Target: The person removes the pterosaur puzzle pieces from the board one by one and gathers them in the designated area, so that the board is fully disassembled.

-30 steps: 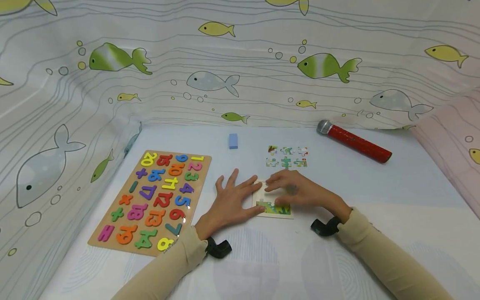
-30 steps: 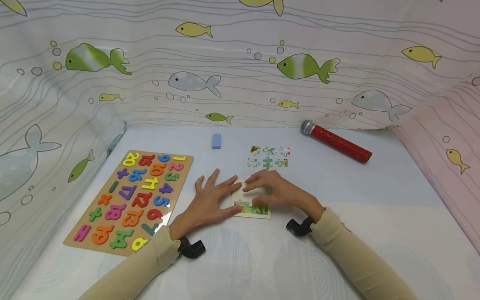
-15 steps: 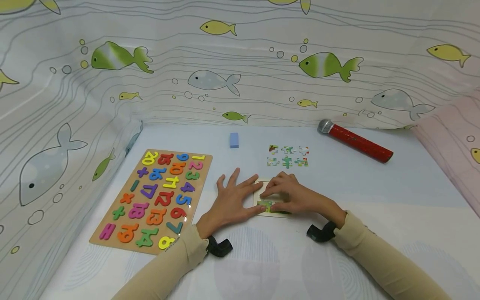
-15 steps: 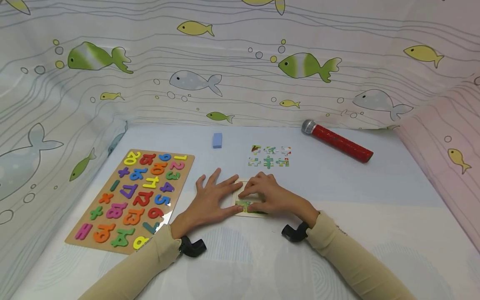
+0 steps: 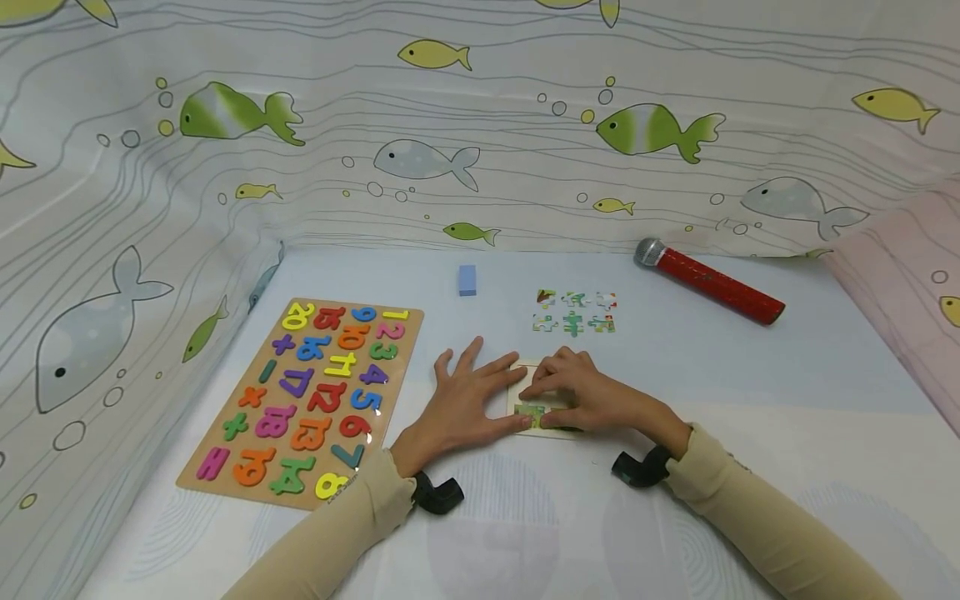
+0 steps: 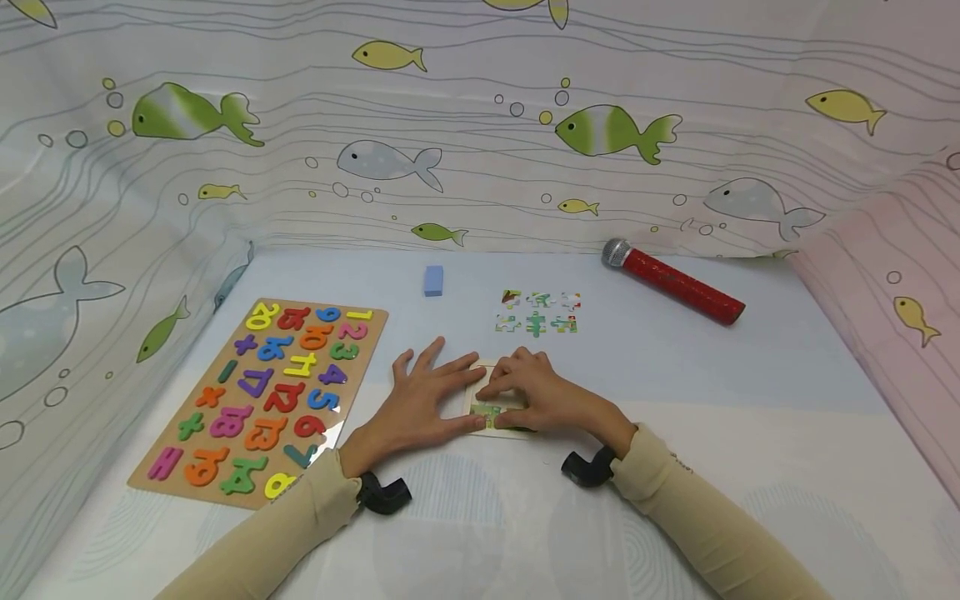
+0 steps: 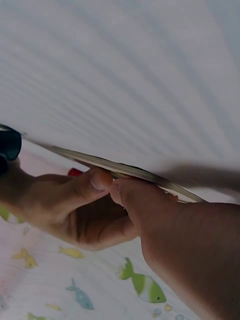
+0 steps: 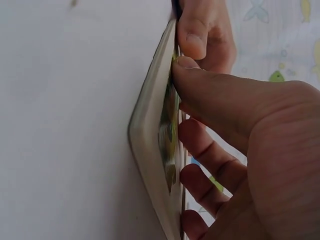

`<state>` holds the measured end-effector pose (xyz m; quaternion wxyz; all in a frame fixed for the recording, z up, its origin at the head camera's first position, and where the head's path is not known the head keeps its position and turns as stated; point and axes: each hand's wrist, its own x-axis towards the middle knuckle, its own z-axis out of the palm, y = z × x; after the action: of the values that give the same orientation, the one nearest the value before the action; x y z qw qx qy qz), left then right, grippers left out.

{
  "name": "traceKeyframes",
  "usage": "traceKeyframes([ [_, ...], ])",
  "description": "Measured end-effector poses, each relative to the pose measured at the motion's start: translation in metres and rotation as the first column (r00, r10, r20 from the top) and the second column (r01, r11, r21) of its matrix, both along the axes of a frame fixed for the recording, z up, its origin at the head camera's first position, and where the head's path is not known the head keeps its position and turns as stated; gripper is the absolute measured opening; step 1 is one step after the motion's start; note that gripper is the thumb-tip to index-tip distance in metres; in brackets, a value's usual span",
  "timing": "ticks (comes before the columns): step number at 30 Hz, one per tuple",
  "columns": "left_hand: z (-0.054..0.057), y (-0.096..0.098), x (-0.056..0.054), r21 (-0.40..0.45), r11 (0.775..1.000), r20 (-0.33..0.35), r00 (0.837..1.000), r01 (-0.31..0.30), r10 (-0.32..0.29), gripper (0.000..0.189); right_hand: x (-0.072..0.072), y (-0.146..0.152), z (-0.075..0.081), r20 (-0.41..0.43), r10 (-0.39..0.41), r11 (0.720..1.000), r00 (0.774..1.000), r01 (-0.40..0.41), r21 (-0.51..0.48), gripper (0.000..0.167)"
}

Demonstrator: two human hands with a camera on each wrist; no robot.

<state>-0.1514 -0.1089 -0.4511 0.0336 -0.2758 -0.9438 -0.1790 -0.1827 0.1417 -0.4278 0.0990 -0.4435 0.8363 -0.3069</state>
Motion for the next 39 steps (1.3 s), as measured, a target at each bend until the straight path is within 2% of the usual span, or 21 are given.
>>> traceKeyframes([
  [13,0.0014,-0.0062,-0.0085,-0.093,0.991,-0.014,0.995,0.093,-0.094,0.089,-0.0036,0.0014,-0.0004,0.084,-0.031,0.999,0.996,0.032,-0.009,0.035],
  [27,0.0018,-0.0059,-0.0031,-0.083,0.993,-0.033,0.995,0.088,-0.091,0.09,-0.0003,0.0002,0.0014,0.102,-0.026,1.0,0.994,0.027,-0.009,0.034],
  [39,0.0017,-0.0063,-0.0041,-0.082,0.992,-0.038,0.995,0.094,-0.097,0.091,-0.0018,0.0004,0.0003,0.09,-0.025,0.999,0.996,0.027,-0.017,0.035],
])
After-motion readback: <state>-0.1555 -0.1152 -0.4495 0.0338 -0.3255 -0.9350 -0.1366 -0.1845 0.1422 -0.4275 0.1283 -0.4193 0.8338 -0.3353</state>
